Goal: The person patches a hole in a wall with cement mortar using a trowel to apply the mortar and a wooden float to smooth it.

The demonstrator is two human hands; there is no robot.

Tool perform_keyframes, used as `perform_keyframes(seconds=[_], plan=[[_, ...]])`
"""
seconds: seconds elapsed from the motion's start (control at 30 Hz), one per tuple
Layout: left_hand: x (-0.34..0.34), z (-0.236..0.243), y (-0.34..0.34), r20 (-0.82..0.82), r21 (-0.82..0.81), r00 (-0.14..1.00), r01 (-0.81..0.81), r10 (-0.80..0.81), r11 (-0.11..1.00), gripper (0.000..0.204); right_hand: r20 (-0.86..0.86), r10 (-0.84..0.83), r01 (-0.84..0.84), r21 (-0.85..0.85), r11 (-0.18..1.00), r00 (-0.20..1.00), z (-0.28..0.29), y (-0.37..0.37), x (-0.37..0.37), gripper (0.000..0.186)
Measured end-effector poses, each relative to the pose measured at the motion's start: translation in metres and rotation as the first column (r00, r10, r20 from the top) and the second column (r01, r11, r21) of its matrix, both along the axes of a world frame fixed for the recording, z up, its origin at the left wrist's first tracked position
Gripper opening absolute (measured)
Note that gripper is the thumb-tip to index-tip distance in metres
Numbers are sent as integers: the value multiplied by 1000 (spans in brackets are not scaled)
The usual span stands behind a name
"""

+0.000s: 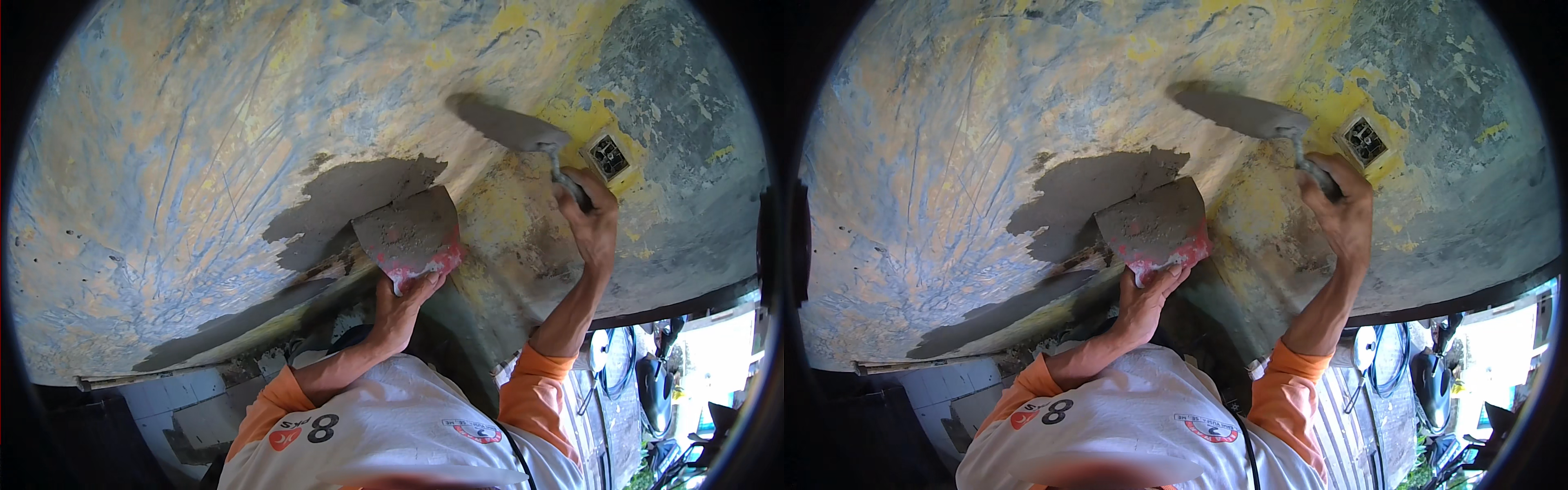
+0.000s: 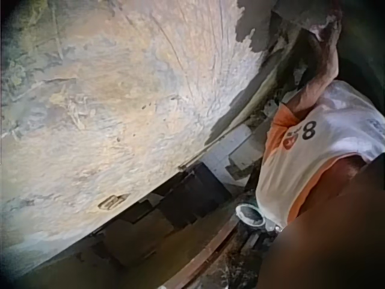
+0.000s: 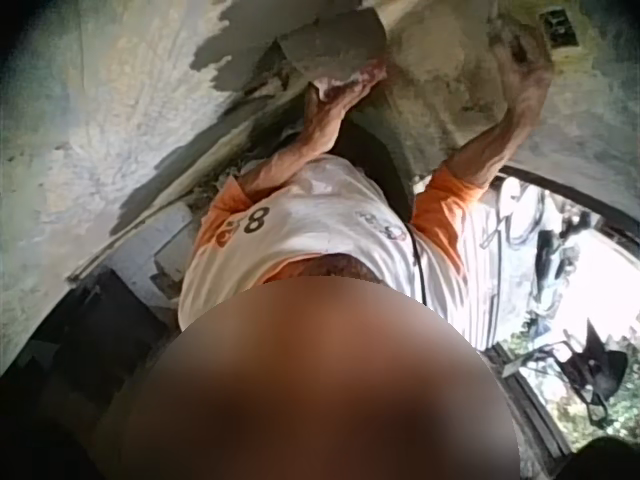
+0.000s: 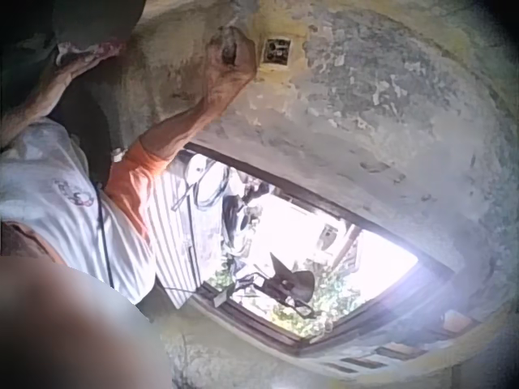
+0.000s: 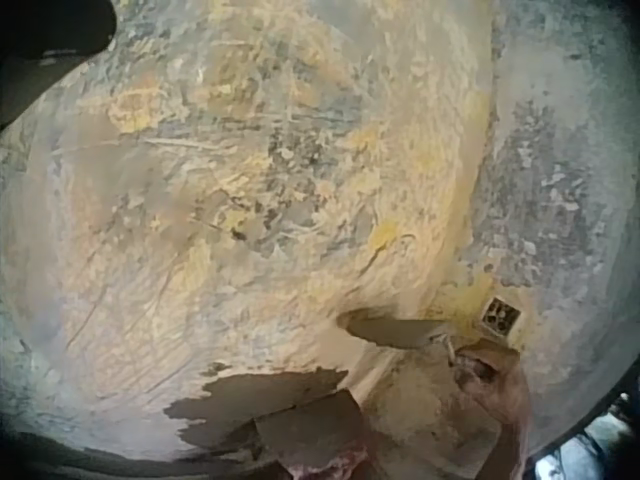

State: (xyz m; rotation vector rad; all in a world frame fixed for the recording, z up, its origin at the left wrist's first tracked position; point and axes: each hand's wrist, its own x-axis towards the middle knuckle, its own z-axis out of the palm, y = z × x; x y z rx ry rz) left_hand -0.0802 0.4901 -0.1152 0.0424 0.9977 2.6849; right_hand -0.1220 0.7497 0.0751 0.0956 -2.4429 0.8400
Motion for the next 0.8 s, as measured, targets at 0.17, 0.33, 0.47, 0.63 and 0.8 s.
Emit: perform_keyframes(seconds=[0.17,0.33,0.47,0.63,0.8], plan=[[15,-23,-46,-13,-227,994,107,-113,968,42,21,-82,85,-169,982,996,-33,-12,27,23],[41,-26,-109,35,-374,985,168,-167,912,42,-6,-76,62,-517,854,997,-132,-48,28,31],[48,-23,-155,-6,-442,994,95,-108,892,47,125,-172,208,-721,661,977,-207,-100,33,33],[49,-5,-213,-128,-506,984,42,-123,861,58,181,-130,217,-642,735,975,-259,-163,40,40],[55,5,-257,-174,-549,975,18,-136,836,71,141,-120,185,-697,693,983,-280,-211,20,46]])
